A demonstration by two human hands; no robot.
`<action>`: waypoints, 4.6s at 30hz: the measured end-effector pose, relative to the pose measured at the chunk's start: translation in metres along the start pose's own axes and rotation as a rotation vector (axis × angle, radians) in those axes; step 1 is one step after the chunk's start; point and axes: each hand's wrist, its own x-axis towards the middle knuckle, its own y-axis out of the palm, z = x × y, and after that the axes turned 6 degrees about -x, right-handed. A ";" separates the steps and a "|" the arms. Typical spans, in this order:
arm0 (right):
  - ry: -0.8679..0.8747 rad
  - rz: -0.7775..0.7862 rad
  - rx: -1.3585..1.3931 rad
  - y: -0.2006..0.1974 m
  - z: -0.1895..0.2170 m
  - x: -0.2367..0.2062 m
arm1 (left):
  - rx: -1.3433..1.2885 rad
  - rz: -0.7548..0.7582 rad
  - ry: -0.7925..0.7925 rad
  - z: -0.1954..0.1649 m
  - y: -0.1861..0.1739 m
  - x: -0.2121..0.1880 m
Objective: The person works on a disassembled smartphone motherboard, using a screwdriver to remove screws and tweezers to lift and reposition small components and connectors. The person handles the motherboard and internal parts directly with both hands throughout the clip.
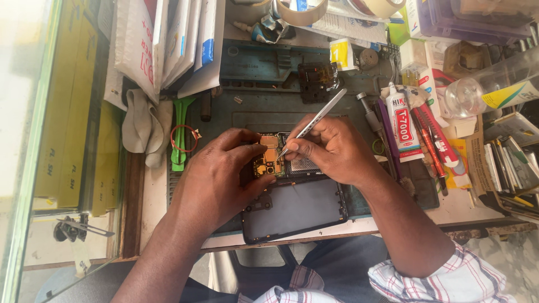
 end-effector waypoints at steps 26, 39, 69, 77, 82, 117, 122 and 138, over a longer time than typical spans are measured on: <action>-0.056 -0.148 0.208 -0.013 -0.001 -0.022 | 0.144 -0.117 0.162 -0.030 0.018 0.005; -0.087 -0.113 0.187 -0.045 0.005 -0.032 | 0.443 0.070 0.183 -0.090 0.025 0.042; -0.099 -0.070 0.177 -0.072 0.016 -0.042 | 0.272 -0.028 0.221 -0.090 0.031 0.041; -0.170 -0.008 0.042 -0.062 0.022 -0.043 | 0.056 -0.186 0.194 -0.070 0.033 0.019; -0.207 -0.028 -0.050 -0.053 0.024 -0.039 | 0.039 -0.201 0.218 -0.059 0.032 0.017; -0.142 -0.137 0.084 -0.050 0.007 -0.033 | 0.482 0.047 0.131 -0.094 0.038 0.042; -0.137 -0.143 0.043 -0.058 0.012 -0.035 | 0.538 0.085 0.113 -0.099 0.042 0.051; -0.186 -0.132 0.106 -0.059 0.011 -0.033 | 0.428 0.093 0.142 -0.090 0.042 0.053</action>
